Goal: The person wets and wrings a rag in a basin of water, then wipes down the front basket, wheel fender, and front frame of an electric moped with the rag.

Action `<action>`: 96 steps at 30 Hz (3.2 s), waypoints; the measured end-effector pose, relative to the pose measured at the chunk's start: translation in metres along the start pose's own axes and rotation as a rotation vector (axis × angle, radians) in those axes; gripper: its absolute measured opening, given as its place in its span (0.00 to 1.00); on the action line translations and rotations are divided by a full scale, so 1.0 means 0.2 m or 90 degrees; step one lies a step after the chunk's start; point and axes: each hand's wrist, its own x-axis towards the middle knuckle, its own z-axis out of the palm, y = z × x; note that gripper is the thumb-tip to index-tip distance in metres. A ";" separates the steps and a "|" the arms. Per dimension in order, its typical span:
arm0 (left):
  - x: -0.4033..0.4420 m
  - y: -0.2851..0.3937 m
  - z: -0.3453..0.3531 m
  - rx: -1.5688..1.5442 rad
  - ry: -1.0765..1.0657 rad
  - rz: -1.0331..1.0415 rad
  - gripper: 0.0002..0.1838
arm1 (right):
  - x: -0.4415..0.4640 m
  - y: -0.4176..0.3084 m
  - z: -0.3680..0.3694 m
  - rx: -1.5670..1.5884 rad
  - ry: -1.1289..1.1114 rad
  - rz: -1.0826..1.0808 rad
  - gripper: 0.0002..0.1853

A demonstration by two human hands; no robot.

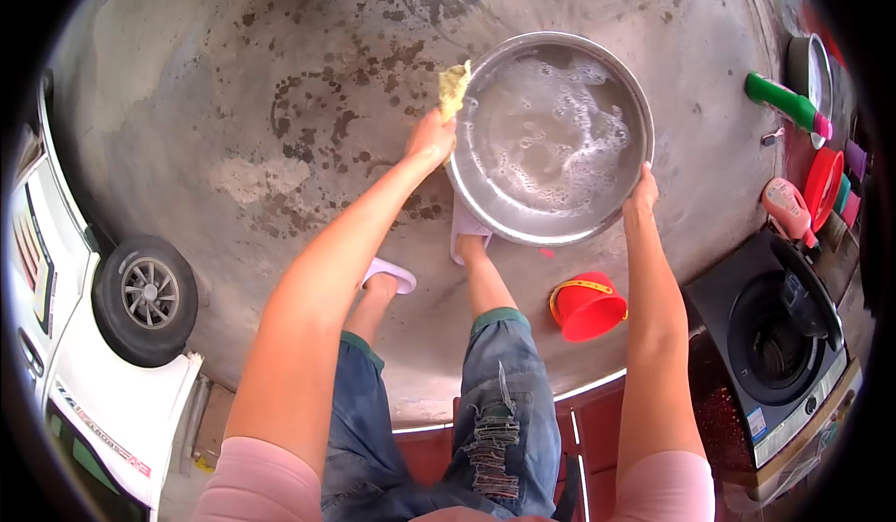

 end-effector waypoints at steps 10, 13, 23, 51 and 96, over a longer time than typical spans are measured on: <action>0.18 0.26 0.36 0.094 -0.042 0.081 0.17 | 0.32 0.03 -0.32 0.090 0.019 0.019 0.21; 0.16 0.25 0.32 0.097 -0.050 0.118 0.15 | 0.31 0.06 -0.35 -0.036 0.040 0.018 0.22; -0.87 -0.58 -1.02 0.690 -0.099 0.127 0.09 | -0.80 -0.30 -0.43 -0.946 -0.167 -0.372 0.20; -3.16 -0.61 -2.15 -0.206 -0.708 -0.178 0.23 | -3.63 -0.91 -0.01 -0.892 -1.128 0.397 0.10; 0.40 0.06 -2.13 -0.141 -0.387 0.199 0.15 | -1.55 -0.16 2.35 -0.119 -0.796 -0.028 0.19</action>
